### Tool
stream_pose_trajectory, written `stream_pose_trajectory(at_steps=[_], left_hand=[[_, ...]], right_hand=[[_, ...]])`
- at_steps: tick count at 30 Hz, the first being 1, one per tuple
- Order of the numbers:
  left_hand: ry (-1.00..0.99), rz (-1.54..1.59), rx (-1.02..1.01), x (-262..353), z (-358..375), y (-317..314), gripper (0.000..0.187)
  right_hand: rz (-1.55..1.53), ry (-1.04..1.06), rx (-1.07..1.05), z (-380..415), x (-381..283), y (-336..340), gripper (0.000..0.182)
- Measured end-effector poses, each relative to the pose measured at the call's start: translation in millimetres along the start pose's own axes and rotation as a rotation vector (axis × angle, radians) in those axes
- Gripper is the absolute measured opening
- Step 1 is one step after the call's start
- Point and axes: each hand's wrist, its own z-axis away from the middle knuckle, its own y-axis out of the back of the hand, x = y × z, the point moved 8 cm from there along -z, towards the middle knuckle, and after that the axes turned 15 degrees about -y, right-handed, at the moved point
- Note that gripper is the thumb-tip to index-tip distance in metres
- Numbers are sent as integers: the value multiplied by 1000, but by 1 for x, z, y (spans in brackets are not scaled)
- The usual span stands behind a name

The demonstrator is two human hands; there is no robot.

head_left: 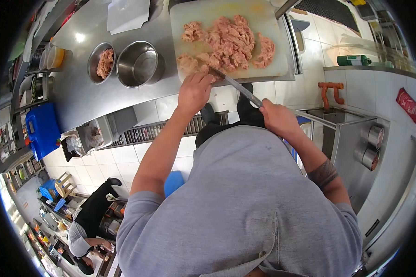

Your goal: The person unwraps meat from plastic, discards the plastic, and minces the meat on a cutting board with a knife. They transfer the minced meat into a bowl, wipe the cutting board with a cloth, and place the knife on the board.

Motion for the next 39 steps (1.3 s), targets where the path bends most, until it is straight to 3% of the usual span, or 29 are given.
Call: stream_pose_trajectory(at_steps=[8, 10, 11, 13, 14, 16, 18, 20, 22, 24, 25, 29, 31, 32, 34, 39], left_hand=[[36, -25, 16, 0, -5, 3, 21], [297, 138, 106, -9, -6, 14, 23], [301, 136, 108, -6, -13, 19, 23], [633, 353, 154, -18, -13, 22, 31], [639, 348, 157, -19, -15, 15, 31], [294, 243, 89, -6, -39, -2, 35], [323, 247, 22, -14, -34, -12, 37], [290, 5, 96, -25, -30, 8, 38], [252, -150, 172, -33, -25, 35, 41], [418, -226, 82, -57, -12, 40, 43], [472, -65, 12, -70, -6, 33, 48], [629, 62, -6, -81, -5, 30, 47], [900, 360, -11, -86, 11, 30, 44], [905, 359, -9, -86, 16, 32, 44], [539, 60, 108, -73, 4, 54, 38], [390, 130, 125, -67, 1, 40, 30]], right_hand=[[-12, 16, 124, -21, 10, 15, 18], [-55, -28, 84, -9, 8, 21, 20], [-52, -24, 82, -4, 9, 20, 20], [-154, -106, 52, 2, 21, 17, 23], [-151, -99, 47, 4, 24, 14, 23], [-229, -207, 76, 4, 36, 15, 25], [-232, -220, 75, 7, 34, 21, 26], [-243, -241, 76, 3, 31, 25, 27], [-184, -86, 54, 2, 14, 21, 26], [-140, -18, 18, -3, -4, 15, 26], [-87, 54, -15, -7, -15, 11, 25], [-69, 18, 48, -28, -18, 2, 22], [-134, 30, 63, -19, -33, 13, 21], [-133, 32, 59, -17, -42, 17, 21], [-109, 72, -10, -12, -60, 15, 21], [-52, 115, -43, -19, -84, 9, 23]])
